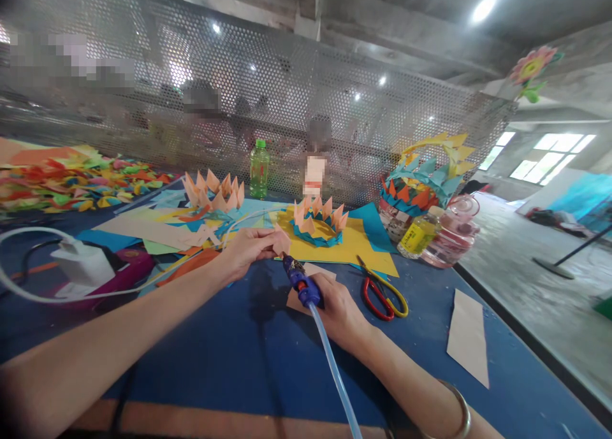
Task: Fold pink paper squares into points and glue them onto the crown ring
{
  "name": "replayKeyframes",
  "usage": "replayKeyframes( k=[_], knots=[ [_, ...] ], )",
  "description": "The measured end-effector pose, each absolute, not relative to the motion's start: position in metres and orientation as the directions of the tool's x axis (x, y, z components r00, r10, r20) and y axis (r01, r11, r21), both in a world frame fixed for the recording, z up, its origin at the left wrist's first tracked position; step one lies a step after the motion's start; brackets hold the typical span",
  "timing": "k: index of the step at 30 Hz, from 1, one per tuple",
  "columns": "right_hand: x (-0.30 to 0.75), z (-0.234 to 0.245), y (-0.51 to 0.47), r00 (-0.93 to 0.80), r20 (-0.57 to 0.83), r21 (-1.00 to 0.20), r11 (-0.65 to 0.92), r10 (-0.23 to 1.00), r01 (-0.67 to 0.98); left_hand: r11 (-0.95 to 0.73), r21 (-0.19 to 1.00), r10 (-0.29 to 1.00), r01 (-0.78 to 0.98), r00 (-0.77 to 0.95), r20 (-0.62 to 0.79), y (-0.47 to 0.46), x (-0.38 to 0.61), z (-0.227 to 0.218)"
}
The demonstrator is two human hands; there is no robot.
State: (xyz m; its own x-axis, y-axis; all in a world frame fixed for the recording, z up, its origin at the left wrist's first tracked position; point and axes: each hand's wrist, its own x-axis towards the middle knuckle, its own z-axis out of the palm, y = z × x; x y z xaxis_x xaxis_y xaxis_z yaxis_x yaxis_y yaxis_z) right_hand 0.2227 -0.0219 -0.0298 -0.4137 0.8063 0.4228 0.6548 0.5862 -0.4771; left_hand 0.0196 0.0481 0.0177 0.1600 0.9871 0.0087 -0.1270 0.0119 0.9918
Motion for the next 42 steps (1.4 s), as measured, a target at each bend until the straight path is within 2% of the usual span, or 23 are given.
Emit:
replayKeyframes(
  k=[14,24,42],
  knots=[
    [0.224,-0.026,-0.023,-0.436,0.413,-0.469,0.597,0.8,0.651,-0.037,0.989,0.98,-0.144,0.188,0.064,0.053,0.015,0.014],
    [0.221,-0.018,-0.027,-0.452,0.392,-0.47,0.597,0.801,0.65,0.006,0.985,0.999,-0.174,0.04,0.001,0.061,0.013,0.015],
    [0.224,-0.021,-0.026,-0.471,0.394,-0.454,0.613,0.789,0.646,-0.001,0.978,0.999,-0.21,0.038,0.009,0.063,0.008,0.021]
  ],
)
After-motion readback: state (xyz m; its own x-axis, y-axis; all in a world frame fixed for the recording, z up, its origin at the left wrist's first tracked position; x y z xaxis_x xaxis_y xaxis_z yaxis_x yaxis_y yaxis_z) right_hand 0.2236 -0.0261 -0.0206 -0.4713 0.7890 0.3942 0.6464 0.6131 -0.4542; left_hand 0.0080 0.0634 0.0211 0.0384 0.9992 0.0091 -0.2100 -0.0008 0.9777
